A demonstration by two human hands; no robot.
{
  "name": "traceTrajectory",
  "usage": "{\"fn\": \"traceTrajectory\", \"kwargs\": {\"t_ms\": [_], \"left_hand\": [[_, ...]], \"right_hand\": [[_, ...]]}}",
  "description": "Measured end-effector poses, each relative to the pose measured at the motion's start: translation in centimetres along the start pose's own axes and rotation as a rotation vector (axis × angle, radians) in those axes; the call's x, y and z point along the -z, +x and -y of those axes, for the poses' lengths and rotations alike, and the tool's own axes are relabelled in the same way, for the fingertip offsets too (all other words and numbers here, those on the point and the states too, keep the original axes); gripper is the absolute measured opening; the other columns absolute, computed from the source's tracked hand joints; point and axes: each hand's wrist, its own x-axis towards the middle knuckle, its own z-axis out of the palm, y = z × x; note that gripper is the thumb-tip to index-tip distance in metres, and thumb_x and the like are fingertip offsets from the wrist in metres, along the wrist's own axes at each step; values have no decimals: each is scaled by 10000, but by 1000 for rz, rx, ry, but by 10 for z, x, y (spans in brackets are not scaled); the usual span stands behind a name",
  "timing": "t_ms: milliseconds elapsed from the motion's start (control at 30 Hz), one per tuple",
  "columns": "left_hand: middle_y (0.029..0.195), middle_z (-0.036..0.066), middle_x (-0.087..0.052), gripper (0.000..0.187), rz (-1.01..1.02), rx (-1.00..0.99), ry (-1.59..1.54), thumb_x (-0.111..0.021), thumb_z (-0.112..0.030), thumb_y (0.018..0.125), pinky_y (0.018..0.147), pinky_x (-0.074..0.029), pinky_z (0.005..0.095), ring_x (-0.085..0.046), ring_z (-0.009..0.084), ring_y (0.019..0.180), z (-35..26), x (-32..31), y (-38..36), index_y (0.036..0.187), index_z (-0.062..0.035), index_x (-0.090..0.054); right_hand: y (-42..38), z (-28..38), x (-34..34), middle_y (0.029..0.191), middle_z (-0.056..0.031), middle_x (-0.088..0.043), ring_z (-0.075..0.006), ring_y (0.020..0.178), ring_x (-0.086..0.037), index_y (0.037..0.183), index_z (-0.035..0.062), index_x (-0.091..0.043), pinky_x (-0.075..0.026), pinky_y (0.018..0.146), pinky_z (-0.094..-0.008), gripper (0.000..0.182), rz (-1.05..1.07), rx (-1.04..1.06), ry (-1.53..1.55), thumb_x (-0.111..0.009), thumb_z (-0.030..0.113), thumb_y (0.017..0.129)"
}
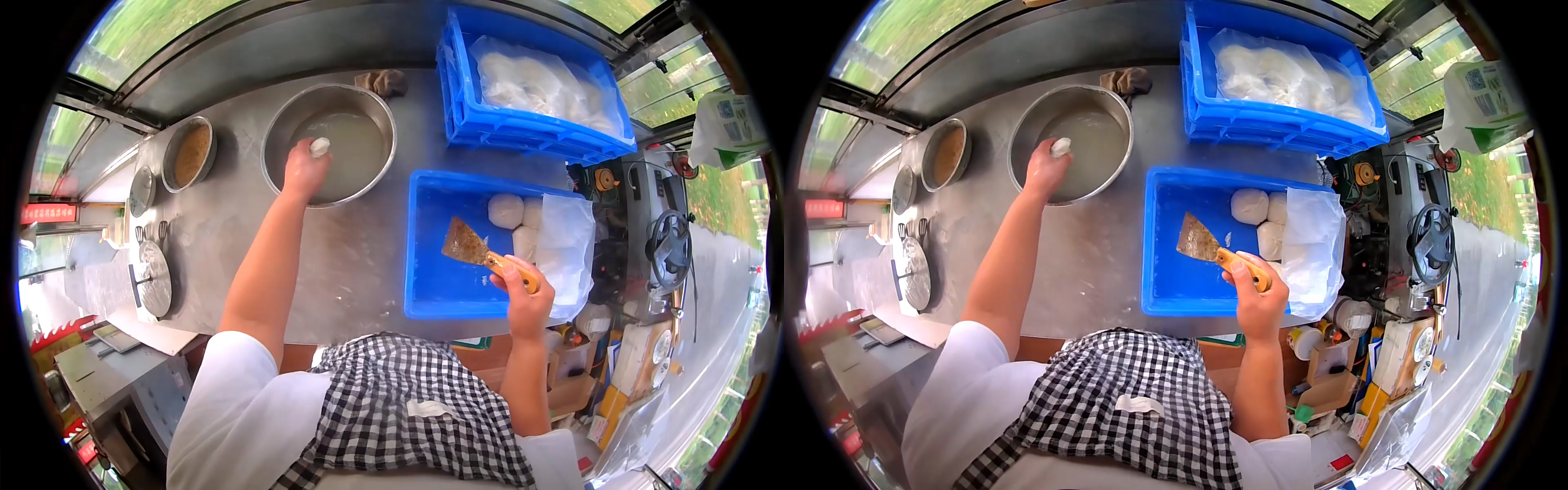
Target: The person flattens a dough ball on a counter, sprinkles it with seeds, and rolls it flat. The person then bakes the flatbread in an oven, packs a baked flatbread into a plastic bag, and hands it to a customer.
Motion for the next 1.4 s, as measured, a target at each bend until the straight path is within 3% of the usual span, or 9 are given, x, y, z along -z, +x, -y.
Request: {"fn": "traceTrajectory", "kwargs": {"t_ms": [233, 333, 533, 800, 933, 1067, 1100, 1200, 1400], "left_hand": [[1517, 217, -521, 780, 98, -51, 359, -732, -359, 848, 1164, -431, 451, -504, 406, 1390, 16, 10, 26, 1526, -63, -483], [1451, 241, -569, 841, 197, -88, 320, -795, -379, 786, 1149, -449, 434, -548, 391, 1358, 22, 15, 37, 1510, -62, -507], [1490, 201, -525, 918, 244, -69, 472, -845, -438, 715, 1157, -440, 462, -510, 376, 1381, 13, 18, 42, 1514, -119, -523], [1458, 188, -525, 989, 352, 2, 426, -916, -452, 622, 1147, -447, 474, -484, 367, 1395, -6, 19, 30, 1444, -46, -544], [1405, 232, -597, 1044, 356, 15, 312, -926, -450, 613, 1119, -471, 434, -557, 383, 1333, 9, 2, 32, 1448, -6, -484], [1302, 226, -674, 872, 459, -27, 213, -947, -447, 585, 1050, -516, 424, -649, 370, 1211, 11, -2, 25, 1276, 11, -676], [1235, 214, -708, 748, 370, -65, 229, -946, -421, 588, 1016, -535, 413, -682, 347, 1156, 9, -6, 17, 1160, 14, -737], [1173, 211, -731, 741, 554, 68, 149, -930, -391, 611, 993, -543, 403, -699, 354, 1117, -8, 4, 14, 1194, 16, -724], [1203, 173, -738, 696, 703, 139, -74, -899, -256, 666, 994, -533, 379, -703, 302, 1119, -16, 12, 4, 1286, -1, -712]], "right_hand": [[-10, -2, -34, 1054, -167, -743, -197, 857, -747, 1185, -120, -691, -646, 786, -293, 339, -54, 16, -8, -714, 166, 1003], [-8, -7, -45, 1052, -170, -742, -198, 858, -748, 1188, -120, -689, -645, 783, -292, 350, -55, 15, -11, -720, 173, 1000], [1, 1, -72, 1042, -179, -742, -203, 858, -751, 1187, -125, -687, -646, 780, -293, 353, -23, 14, -15, -719, 172, 1000], [30, 19, -100, 1038, -169, -747, -205, 846, -753, 1179, -122, -692, -649, 767, -300, 338, 62, 80, 7, -717, 165, 1000], [52, 32, -119, 1032, -160, -746, -203, 824, -748, 1168, -117, -699, -651, 766, -308, 328, 116, 73, 41, -713, 165, 1003], [88, 37, -145, 1010, -149, -745, -202, 771, -739, 1179, -72, -720, -629, 727, -304, 321, 160, 67, 89, -721, 190, 994], [99, 35, -152, 994, -138, -748, -191, 751, -732, 1176, -61, -724, -622, 716, -305, 325, 157, 61, 109, -731, 204, 989], [123, 34, -172, 981, -126, -748, -185, 747, -729, 1171, -60, -723, -621, 719, -302, 330, 182, 39, 98, -737, 214, 987], [152, 30, -198, 940, -92, -746, -153, 734, -722, 1125, -36, -741, -610, 693, -283, 309, 201, 41, 24, -740, 244, 996]]}}
